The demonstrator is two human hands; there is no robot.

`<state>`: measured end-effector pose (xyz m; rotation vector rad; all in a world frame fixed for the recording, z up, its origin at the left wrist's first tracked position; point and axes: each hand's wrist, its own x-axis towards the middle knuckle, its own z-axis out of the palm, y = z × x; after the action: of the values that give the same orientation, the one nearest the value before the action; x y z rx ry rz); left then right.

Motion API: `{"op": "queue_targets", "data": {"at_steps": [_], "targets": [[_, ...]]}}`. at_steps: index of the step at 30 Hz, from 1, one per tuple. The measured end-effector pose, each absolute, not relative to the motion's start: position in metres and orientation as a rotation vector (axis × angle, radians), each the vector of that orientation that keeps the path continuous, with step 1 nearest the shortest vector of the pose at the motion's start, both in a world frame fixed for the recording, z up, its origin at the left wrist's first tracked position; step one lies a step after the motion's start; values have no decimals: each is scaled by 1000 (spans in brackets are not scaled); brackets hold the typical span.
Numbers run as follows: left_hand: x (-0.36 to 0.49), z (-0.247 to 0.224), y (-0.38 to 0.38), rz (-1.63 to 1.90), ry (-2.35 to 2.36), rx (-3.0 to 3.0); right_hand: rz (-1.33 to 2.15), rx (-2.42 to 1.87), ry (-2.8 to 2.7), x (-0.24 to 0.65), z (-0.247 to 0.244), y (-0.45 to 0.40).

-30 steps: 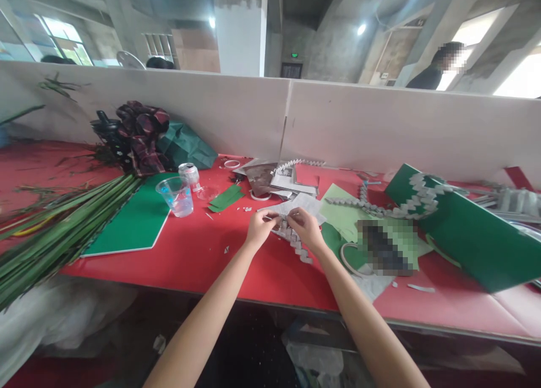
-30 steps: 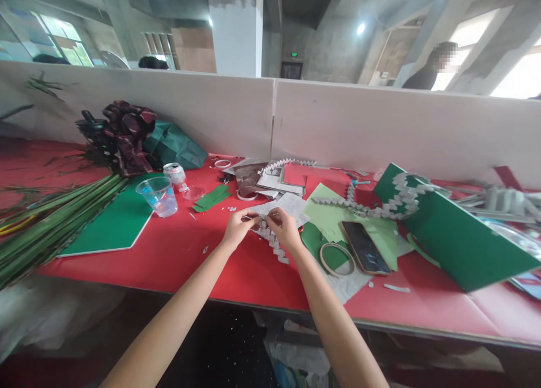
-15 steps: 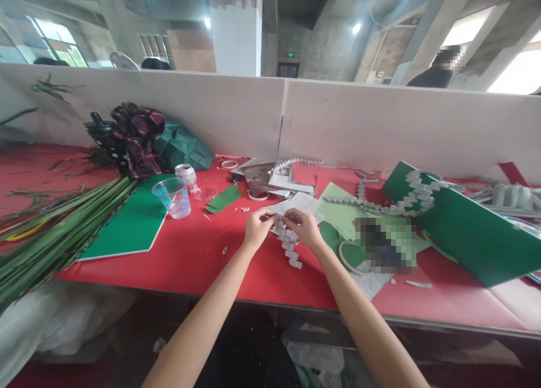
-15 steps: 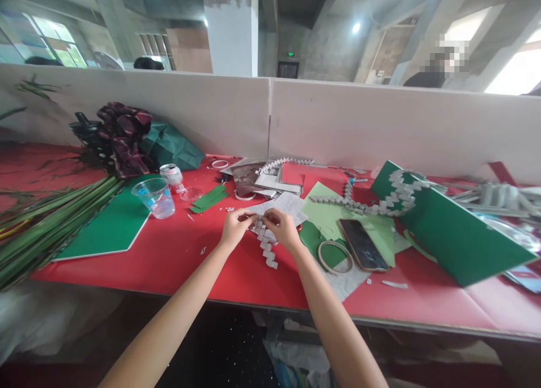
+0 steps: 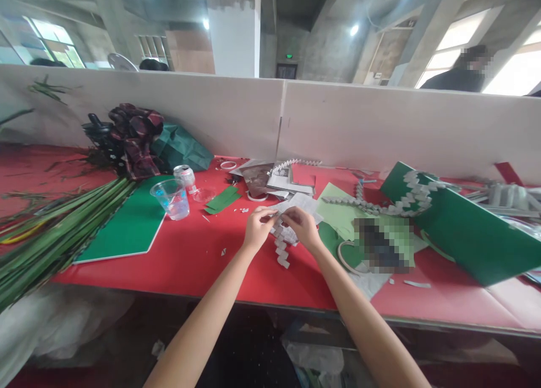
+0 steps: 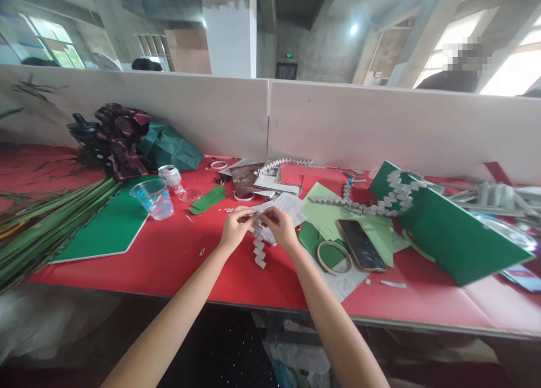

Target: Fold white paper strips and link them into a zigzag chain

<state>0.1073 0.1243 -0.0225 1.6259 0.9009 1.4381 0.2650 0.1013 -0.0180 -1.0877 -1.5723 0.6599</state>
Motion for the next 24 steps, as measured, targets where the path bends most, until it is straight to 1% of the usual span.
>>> {"op": "queue_targets", "data": {"at_steps": [5,11,16,24], "targets": [[106,-19,128,1319,883,1282,853,-944,-1553,264,-14,99],[105,-19,128,1337,894,1211,875,-997,-1460,263,-12,97],[105,-16,124,1278,881,1250,820,-1038,-1446,263,-14,97],[103,-13,124,1255,806,1199,600,-985,-1571,265,-14,98]]}}
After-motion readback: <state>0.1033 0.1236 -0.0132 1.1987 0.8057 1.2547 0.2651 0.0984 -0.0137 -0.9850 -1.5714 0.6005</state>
